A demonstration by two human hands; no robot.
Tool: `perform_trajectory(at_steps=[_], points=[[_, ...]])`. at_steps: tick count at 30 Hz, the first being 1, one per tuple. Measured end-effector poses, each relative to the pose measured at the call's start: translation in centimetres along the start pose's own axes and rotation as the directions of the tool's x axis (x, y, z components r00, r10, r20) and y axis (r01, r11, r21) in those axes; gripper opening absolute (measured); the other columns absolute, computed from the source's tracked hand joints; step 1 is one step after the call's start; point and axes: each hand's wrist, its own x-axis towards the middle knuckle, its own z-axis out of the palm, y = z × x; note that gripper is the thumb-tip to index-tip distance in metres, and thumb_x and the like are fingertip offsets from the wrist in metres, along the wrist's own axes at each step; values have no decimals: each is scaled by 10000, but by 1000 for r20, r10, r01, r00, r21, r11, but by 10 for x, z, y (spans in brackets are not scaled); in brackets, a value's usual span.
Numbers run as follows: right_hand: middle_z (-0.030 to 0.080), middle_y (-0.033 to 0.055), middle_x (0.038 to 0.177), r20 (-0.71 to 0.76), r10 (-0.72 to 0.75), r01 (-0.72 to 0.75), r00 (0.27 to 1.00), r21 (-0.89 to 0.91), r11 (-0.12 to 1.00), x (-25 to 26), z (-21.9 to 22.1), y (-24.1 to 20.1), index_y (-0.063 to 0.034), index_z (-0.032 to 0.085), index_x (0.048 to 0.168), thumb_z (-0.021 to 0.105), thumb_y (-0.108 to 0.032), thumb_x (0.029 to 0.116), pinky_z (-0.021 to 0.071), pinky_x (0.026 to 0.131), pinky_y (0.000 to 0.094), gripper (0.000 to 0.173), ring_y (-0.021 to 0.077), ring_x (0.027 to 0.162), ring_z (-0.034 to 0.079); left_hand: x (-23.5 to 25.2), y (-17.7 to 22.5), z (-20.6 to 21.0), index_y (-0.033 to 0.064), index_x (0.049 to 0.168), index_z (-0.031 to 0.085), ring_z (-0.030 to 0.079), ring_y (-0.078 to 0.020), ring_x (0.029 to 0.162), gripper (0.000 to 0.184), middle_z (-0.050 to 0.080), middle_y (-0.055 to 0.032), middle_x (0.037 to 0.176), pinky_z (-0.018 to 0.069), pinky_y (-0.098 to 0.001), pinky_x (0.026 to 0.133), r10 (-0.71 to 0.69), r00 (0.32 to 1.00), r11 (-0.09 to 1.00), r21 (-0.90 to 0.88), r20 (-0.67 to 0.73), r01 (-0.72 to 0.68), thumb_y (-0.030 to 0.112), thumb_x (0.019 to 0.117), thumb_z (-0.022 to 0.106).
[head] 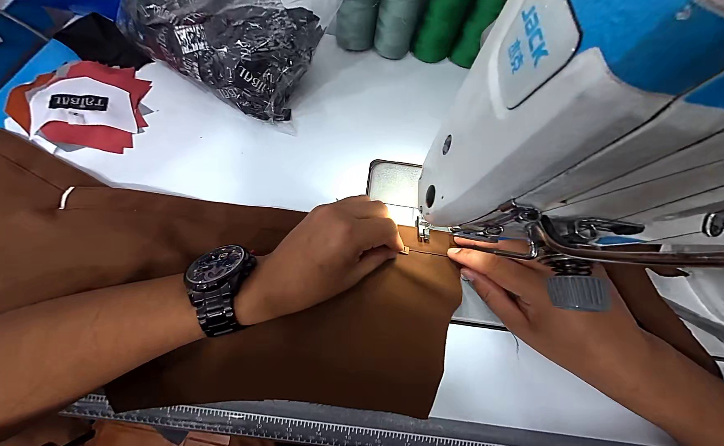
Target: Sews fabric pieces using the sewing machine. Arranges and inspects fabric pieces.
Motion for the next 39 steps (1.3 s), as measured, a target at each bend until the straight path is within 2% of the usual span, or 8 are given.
perform_trajectory(at_steps=[2,5,7,10,16,21,35,39], points=[[761,74,989,-50,-21,21,999,-10,1000,2,-4,-2,-137,806,1067,518,-290,998,563,783,457,333,257,913,717,1,3,-1,98,878,745,650,-84,852,96,680,8,849,531,-211,764,-5,1000,999,48,-17,6,117,936,671],[763,58,1099,-63,-46,46,997,-4,999,3,-6,-7,-146,791,1111,509,-291,1013,556,864,450,332,248,1020,713,3,9,-3,94,835,731,630,-70,797,99,665,13,809,509,-197,710,9,999,995,96,-44,-4,106,913,672],[751,50,1168,-42,-50,51,998,10,999,3,-4,-7,-156,783,1160,507,-285,1015,547,908,456,337,250,1082,697,6,12,-3,89,825,730,651,-70,823,96,687,8,822,526,-197,730,11,998,996,84,-65,-6,103,909,685],[742,26,1190,-10,-60,60,998,9,998,3,0,-6,-169,773,1173,497,-271,1021,538,950,450,331,233,1126,683,11,13,-1,91,810,723,637,-60,812,94,677,9,819,517,-186,714,4,996,997,72,-85,2,106,899,699],[750,23,1128,0,-62,62,998,-12,998,4,-1,-6,-161,780,1157,494,-243,1012,544,954,420,330,219,1101,691,14,8,4,93,811,732,597,-81,742,121,626,14,746,480,-209,659,-8,999,991,133,-43,14,102,903,655],[746,29,1096,-23,-65,65,998,-11,998,6,-2,-8,-154,783,1132,504,-234,1005,550,915,419,317,229,1062,693,11,6,5,75,851,746,646,-126,825,169,672,-14,797,519,-230,742,66,997,974,218,-29,-58,109,959,621],[741,40,1063,-19,-72,72,997,-11,997,6,-2,-7,-142,790,1105,508,-197,982,555,900,414,313,235,1050,691,10,6,7,61,840,737,631,-135,815,195,644,-22,787,509,-231,722,80,996,968,242,-28,-71,104,979,607],[735,34,1039,-13,-75,75,997,-26,997,6,-2,-7,-146,791,1086,511,-203,989,562,890,411,302,231,1039,690,9,9,0,32,888,752,629,-159,828,187,650,-48,827,513,-257,726,60,998,977,205,14,-61,46,976,588]])
